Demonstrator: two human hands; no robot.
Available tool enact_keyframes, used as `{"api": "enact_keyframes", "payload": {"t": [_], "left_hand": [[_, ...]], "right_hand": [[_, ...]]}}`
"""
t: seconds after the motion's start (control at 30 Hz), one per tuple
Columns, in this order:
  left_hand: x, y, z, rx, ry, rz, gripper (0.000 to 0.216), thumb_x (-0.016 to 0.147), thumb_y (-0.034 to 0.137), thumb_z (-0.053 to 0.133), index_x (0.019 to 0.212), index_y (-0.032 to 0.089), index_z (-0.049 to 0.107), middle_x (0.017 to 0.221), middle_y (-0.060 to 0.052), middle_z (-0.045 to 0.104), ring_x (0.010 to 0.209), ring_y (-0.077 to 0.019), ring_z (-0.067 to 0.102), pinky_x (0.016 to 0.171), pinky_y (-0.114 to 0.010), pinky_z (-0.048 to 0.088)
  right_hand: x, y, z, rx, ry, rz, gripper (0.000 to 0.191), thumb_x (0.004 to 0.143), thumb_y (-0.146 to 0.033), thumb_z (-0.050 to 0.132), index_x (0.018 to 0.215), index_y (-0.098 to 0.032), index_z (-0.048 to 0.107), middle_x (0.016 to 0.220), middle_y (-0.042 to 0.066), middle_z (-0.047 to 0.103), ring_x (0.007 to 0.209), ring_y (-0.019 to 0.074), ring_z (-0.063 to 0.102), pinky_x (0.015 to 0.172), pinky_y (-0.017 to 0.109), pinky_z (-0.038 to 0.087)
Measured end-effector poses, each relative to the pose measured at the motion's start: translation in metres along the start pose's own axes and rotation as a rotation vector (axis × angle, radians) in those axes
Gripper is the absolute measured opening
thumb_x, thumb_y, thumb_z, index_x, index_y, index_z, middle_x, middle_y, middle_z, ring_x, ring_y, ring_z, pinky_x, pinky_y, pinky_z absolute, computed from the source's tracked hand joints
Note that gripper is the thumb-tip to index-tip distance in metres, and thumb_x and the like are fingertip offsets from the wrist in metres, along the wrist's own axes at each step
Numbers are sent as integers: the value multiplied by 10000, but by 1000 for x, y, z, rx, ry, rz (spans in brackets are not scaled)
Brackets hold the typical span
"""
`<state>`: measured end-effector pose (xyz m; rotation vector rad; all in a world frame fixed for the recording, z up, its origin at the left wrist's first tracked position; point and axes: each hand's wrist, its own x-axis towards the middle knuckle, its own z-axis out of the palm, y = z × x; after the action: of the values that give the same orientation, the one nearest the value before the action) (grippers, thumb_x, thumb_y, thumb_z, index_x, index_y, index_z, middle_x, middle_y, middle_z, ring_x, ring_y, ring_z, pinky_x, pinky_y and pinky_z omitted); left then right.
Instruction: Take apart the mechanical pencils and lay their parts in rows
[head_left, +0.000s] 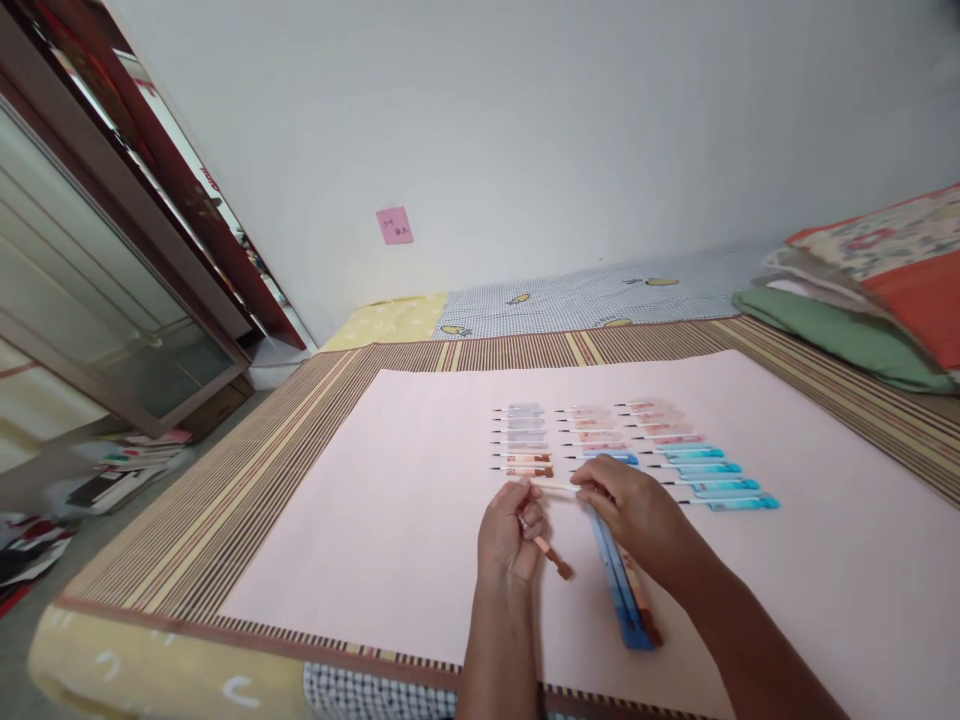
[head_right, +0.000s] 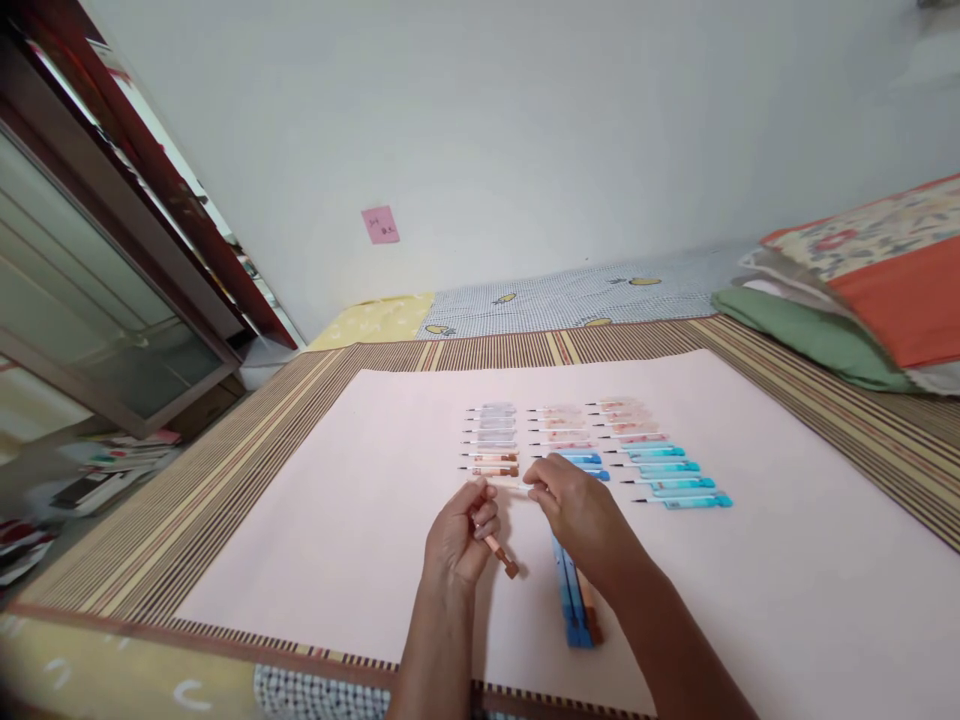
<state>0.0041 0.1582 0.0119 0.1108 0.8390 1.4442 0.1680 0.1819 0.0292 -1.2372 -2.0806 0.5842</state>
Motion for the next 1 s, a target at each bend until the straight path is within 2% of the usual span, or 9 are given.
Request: {"api": "enact_keyframes", "payload": {"t": [0.27,0.5,0.63,0.77,0.87,1.0], "left_hand": [[1,3,-7,-17,1,14,258,761,138,762,659,114,527,641,-9,558,402,2,305,336,-117,190],[5,0,-10,-28,51,41,253,810,162,726,660,118,528,644,-4,555,395,0,307,336,-124,190],[5,0,-11,53,81,155,323,744,267,810,656,129,532,612,14,544,385,0,296,336,-133,194],[-2,6,-8,184,134,309,439,654,423,867,663,168,510,507,70,454,357,-19,265,318,-144,192],[-6,10,-4,251,168,336,465,659,519,841,686,192,512,455,97,385,329,-37,247,298,-157,193],[-4,8,-5,234,144,318,485,622,501,865,672,186,499,489,80,436,339,-26,274,312,-148,178]], "right_hand": [[0,2,4,6,-97,11,185,905,-243,459,909,-234,644,941,50,661,841,204,630,732,333,469],[-1,8,2,28,-60,11,211,928,-259,443,875,-239,647,894,38,651,816,202,612,748,341,463],[-1,11,1,103,-58,42,195,913,-260,457,844,-236,638,871,30,668,838,210,614,759,345,457],[1,17,5,231,-75,105,196,891,-310,497,832,-223,663,773,13,660,760,206,610,684,322,450],[2,20,9,299,-83,155,209,873,-341,526,835,-208,683,730,7,649,723,200,592,652,311,436],[2,14,13,352,-82,175,205,861,-349,543,866,-197,682,732,7,654,714,192,582,647,305,427]]}}
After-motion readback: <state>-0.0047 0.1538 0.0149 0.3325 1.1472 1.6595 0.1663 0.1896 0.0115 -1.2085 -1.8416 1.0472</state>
